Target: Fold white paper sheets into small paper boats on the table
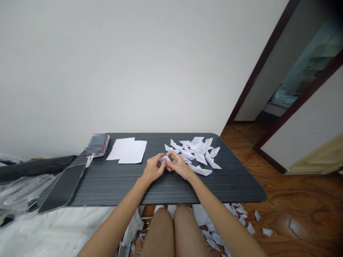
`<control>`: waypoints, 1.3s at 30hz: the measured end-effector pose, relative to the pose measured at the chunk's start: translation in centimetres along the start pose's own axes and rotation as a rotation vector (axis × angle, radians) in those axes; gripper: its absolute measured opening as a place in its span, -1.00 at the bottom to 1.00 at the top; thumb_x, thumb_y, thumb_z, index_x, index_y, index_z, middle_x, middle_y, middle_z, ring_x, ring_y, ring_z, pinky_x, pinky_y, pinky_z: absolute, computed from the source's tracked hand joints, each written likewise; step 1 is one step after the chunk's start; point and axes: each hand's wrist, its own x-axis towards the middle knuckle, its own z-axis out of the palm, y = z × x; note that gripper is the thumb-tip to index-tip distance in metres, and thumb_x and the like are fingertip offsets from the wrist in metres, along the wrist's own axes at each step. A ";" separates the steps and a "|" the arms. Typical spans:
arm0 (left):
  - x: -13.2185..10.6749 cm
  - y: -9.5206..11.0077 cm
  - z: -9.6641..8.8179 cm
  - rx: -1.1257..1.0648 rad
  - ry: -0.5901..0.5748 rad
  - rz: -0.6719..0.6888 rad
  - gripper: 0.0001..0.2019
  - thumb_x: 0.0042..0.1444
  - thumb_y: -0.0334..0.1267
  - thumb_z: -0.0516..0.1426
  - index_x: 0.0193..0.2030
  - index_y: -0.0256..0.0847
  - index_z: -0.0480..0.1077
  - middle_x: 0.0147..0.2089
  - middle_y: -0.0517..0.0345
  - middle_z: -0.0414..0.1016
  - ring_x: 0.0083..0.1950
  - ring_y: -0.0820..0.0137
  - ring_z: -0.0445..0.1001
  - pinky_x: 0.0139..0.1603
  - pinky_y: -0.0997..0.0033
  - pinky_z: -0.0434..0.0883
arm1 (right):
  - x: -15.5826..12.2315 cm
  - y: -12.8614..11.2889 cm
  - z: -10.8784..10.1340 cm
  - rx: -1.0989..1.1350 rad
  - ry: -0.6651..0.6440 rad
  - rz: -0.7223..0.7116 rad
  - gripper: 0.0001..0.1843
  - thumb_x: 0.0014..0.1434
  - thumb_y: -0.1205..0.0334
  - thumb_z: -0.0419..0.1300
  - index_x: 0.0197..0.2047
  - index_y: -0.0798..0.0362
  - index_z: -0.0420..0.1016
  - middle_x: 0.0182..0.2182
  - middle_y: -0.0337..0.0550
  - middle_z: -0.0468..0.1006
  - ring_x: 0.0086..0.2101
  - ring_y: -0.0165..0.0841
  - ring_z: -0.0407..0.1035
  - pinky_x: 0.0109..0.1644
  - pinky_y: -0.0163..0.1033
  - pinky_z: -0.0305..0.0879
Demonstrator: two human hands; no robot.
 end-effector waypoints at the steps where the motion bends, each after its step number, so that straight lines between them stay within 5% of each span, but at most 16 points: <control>1: 0.0 -0.1 0.0 0.033 0.020 0.039 -0.80 0.05 -0.27 -0.02 -0.21 -0.28 0.30 -0.36 0.08 0.43 -0.47 0.49 0.42 -0.48 0.56 0.39 | 0.0 0.0 0.0 -0.031 0.003 -0.009 -0.77 -0.05 0.24 0.14 -0.36 0.03 0.11 -0.40 -0.34 0.25 -0.65 -0.65 0.18 -0.64 -0.47 0.03; 11: -0.1 -0.8 0.2 0.358 0.047 0.257 -0.80 0.04 -0.34 -0.04 -0.20 -0.29 0.30 -0.35 0.03 0.44 -0.40 0.43 0.43 -0.43 0.51 0.39 | 0.0 0.4 0.1 -0.167 -0.021 -0.048 -0.83 0.02 0.22 0.06 -0.36 0.02 0.09 -0.46 -0.36 0.22 -0.60 -0.58 0.26 -0.58 -0.44 0.16; 20: 0.0 -0.6 -0.6 0.152 0.090 0.163 -0.84 0.05 -0.37 -0.04 -0.28 -0.30 0.32 -0.37 0.06 0.45 -0.41 0.47 0.42 -0.38 0.53 0.39 | -0.2 -0.1 -0.5 -0.178 -0.076 -0.056 -0.83 0.02 0.25 0.08 -0.31 0.01 0.13 -0.33 -0.29 0.20 -0.53 -0.56 0.33 -0.55 -0.43 0.17; 26: 0.2 -0.9 -1.2 0.014 -0.034 0.114 -0.79 0.06 -0.39 -0.07 -0.20 -0.29 0.31 -0.28 0.06 0.43 -0.34 0.48 0.41 -0.34 0.52 0.38 | -0.5 0.1 -0.7 -0.266 -0.078 -0.097 -0.81 0.06 0.27 0.03 -0.20 0.00 0.19 -0.23 -0.21 0.24 -0.50 -0.55 0.31 -0.44 -0.37 0.27; 35: 0.3 -0.7 -2.5 -0.024 -0.177 0.084 -0.80 0.07 -0.39 -0.10 -0.25 -0.27 0.30 -0.32 0.09 0.38 -0.34 0.47 0.37 -0.32 0.49 0.36 | -0.9 -0.1 -0.9 -0.414 -0.061 -0.106 -0.93 0.08 0.29 -0.02 -0.30 0.04 0.22 -0.33 -0.23 0.26 -0.53 -0.52 0.28 -0.46 -0.35 0.24; 39: 0.1 -0.8 -3.2 0.015 -0.266 0.137 -0.77 0.09 -0.39 -0.12 -0.23 -0.27 0.32 -0.29 0.07 0.37 -0.27 0.44 0.36 -0.23 0.45 0.34 | -1.3 -0.5 -1.0 -0.582 -0.071 -0.196 -0.89 0.08 0.38 -0.04 -0.30 0.06 0.26 -0.29 -0.17 0.29 -0.43 -0.45 0.27 -0.29 -0.26 0.24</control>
